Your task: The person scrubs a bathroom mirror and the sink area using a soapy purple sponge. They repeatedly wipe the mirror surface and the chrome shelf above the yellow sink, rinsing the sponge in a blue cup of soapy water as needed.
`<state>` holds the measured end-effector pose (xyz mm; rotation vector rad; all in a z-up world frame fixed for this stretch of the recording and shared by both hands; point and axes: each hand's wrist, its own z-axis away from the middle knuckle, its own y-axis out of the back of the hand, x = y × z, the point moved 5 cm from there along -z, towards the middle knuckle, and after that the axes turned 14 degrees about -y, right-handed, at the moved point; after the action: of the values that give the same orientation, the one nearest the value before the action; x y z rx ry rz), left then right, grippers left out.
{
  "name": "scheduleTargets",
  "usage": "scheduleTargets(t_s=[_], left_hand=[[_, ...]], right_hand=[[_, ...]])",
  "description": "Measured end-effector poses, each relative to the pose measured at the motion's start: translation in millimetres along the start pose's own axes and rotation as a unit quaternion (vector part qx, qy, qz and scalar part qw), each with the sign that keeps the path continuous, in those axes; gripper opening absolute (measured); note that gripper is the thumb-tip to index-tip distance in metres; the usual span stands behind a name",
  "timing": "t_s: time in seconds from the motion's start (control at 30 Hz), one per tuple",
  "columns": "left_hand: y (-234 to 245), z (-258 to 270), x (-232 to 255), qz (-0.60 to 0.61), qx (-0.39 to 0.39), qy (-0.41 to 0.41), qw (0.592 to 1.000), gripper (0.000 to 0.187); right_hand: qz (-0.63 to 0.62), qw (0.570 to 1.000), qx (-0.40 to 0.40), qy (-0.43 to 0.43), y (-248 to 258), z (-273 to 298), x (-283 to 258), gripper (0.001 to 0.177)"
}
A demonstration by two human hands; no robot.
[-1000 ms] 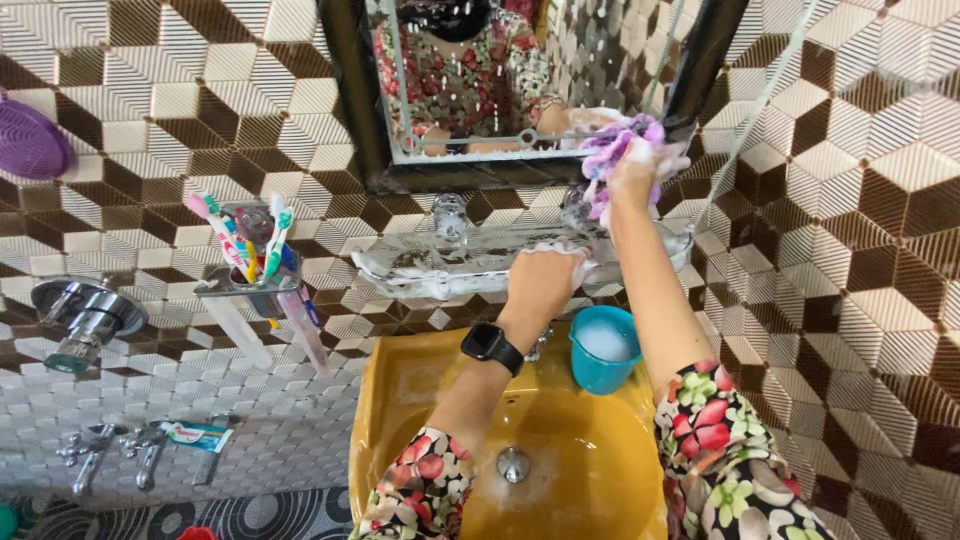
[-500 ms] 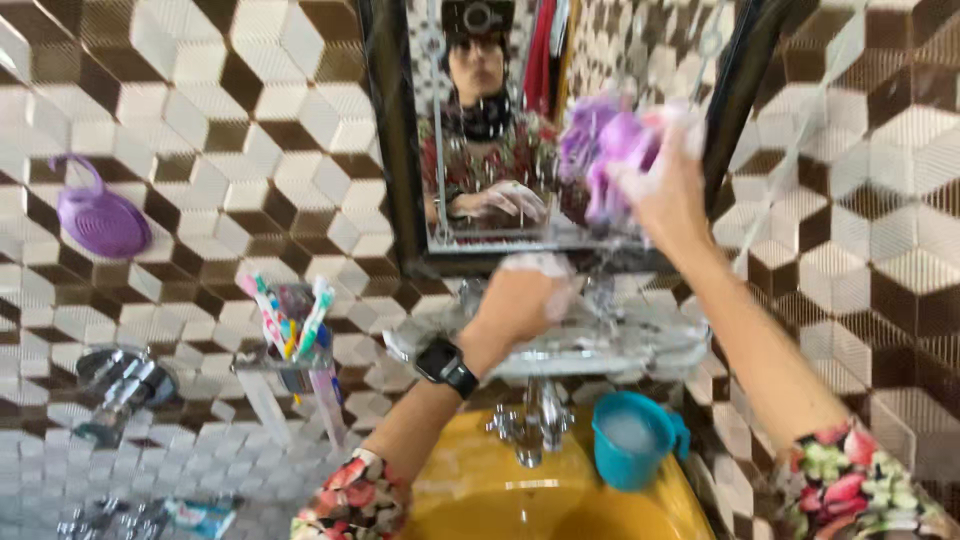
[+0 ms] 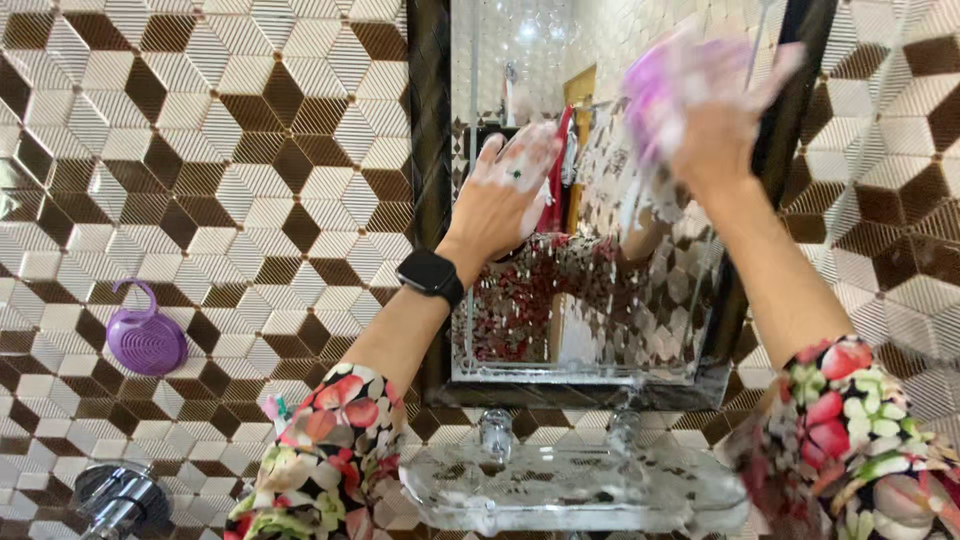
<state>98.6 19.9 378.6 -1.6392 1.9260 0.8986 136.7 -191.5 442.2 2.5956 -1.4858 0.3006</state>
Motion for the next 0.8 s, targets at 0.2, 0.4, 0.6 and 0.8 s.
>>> scheduleTargets(t_s=[0.2, 0.4, 0.6, 0.8], left_hand=[[-7.7, -37.5, -30.1, -0.005, -0.024, -0.018, 1.0, 0.07], [-10.4, -56.0, -45.7, 0.018, -0.016, -0.034, 0.999, 0.072], [-2.2, -54.4, -67.7, -0.148, -0.049, 0.021, 0.987, 0.078], [3.0, -27.0, -110.2, -0.089, -0.046, 0.154, 0.983, 0.074]], right_hand=[[0.118, 0.99, -0.038, 0.062, -56.5, -36.8, 86.1, 0.057], [-0.009, 0.919, 0.215, -0.33, -66.6, -77.9, 163.8, 0.091], [0.034, 0.961, -0.198, -0.189, -90.7, -119.6, 91.7, 0.03], [-0.22, 0.916, 0.078, -0.327, -66.2, -125.4, 51.5, 0.025]])
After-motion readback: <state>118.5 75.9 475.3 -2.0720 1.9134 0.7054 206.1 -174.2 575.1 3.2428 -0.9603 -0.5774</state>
